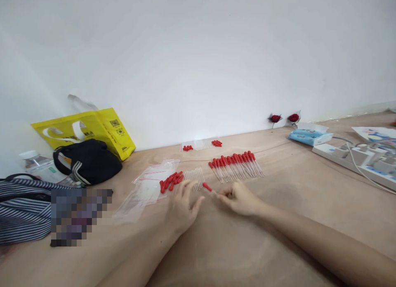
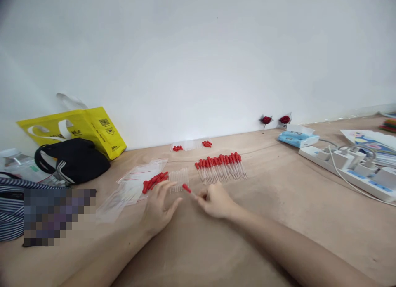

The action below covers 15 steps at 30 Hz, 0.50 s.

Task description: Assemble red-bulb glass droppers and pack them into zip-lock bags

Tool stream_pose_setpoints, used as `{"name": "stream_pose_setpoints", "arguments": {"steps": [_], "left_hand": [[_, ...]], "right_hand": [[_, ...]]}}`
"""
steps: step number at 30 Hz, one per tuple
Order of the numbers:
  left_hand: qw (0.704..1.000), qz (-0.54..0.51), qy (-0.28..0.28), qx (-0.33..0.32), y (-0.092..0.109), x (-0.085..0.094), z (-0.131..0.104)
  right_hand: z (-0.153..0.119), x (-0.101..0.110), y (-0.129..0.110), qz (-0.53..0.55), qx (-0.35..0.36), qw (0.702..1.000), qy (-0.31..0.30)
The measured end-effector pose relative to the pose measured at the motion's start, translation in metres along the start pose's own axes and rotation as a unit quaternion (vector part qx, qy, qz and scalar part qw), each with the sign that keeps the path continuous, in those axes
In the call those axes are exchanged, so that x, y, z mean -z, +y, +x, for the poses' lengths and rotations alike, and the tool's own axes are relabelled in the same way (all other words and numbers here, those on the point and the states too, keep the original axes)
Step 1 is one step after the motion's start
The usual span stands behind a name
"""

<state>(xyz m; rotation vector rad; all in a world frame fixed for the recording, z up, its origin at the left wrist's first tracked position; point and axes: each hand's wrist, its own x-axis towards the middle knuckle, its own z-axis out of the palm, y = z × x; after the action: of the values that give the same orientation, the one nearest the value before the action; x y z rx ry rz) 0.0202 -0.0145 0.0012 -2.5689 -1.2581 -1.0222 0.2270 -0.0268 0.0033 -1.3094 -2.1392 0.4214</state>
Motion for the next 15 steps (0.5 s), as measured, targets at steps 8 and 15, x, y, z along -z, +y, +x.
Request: {"name": "stream_pose_setpoints", "arguments": {"steps": [8,15], "left_hand": [[0.974,0.163,0.007,0.155,-0.043,0.012,0.007],[0.949,0.267,-0.031,0.167,-0.058,0.016,0.009]], "right_hand": [[0.065,-0.018,0.013,-0.152,-0.142,0.976,0.057],[0.075,-0.029,0.01,-0.19,-0.147,0.97,0.045]]}}
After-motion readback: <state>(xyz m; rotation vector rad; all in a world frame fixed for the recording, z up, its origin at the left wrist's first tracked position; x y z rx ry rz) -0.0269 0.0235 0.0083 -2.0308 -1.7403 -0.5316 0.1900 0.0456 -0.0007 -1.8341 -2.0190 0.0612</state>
